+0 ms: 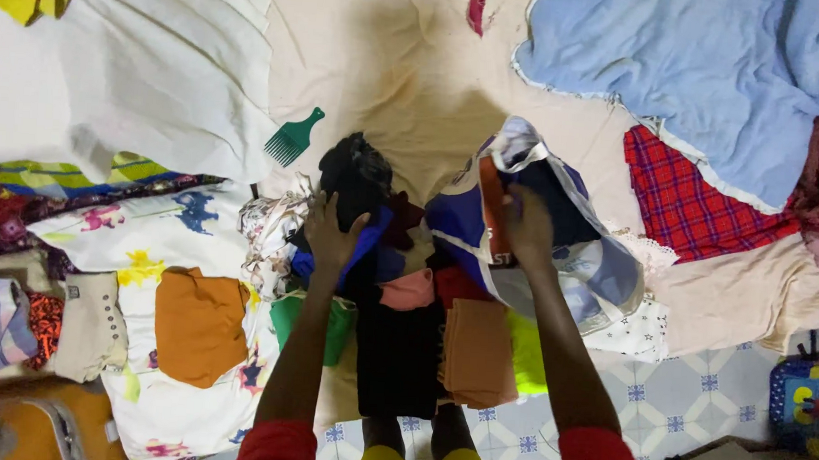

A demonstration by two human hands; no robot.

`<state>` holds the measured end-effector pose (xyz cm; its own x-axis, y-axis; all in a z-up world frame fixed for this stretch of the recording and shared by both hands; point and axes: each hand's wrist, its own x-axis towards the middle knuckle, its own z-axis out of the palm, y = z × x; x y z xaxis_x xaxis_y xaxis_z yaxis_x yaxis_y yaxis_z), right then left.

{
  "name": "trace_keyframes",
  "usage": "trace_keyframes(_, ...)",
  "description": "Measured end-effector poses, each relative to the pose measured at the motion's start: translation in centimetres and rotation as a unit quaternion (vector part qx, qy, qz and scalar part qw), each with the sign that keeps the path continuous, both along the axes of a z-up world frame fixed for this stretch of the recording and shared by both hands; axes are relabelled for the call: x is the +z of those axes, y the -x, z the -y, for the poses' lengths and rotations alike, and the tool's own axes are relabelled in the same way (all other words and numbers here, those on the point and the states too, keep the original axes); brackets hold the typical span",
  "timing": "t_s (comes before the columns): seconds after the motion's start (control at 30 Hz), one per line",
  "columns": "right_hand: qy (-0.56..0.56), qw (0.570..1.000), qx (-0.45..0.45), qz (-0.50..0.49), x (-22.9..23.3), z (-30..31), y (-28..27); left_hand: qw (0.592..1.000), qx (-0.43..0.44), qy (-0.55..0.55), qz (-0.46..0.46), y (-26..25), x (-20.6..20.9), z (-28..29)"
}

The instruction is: The person folds various clothes on a bed and packs them into a reusable shopping bag.

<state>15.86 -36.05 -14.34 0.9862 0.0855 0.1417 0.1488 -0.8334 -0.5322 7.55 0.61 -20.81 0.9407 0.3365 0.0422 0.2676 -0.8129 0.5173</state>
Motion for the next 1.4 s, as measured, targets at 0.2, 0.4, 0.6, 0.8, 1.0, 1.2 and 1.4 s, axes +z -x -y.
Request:
trace_keyframes(0.2, -0.235, 0.959, -0.028, 0.155, 12.2, -11.1, 3.0, 0.997, -0.064, -0.031, -0.031, 5.0, -4.6, 1.1)
trace_keyframes(0.4, -0.334, 0.938, 0.070, -0.067, -2.1, -23.1, 1.1, 0.996, -0.087, -0.025, -0.013, 6.5, -1.7, 2.7)
trace_keyframes(0.6, -0.035, 0.997, 0.027, -0.067, -21.9, -25.8, -4.2, 0.994, -0.105, 0.007, -0.012, 6.5, -1.2, 1.9)
trace_keyframes(0.8, -0.141, 0.969, -0.025, -0.201, -24.3, -24.9, -5.8, 0.993, -0.111, 0.024, 0.025, 7.4, -1.5, 1.4)
trace_keyframes(1.0, -0.403, 0.888, -0.058, -0.215, -20.9, -21.1, -6.4, 0.993, -0.115, 0.000, 0.012, 7.9, -2.2, 0.9)
trace_keyframes(1.2, -0.682, 0.670, -0.119, -0.270, -16.7, -19.4, -6.1, 0.993, -0.115, 0.016, 0.009, 8.2, -3.0, 0.5)
trace_keyframes(1.4, -0.779, 0.567, -0.105, -0.246, -7.7, -18.6, -5.0, 0.991, -0.121, 0.048, -0.009, 8.0, -3.4, 0.0)
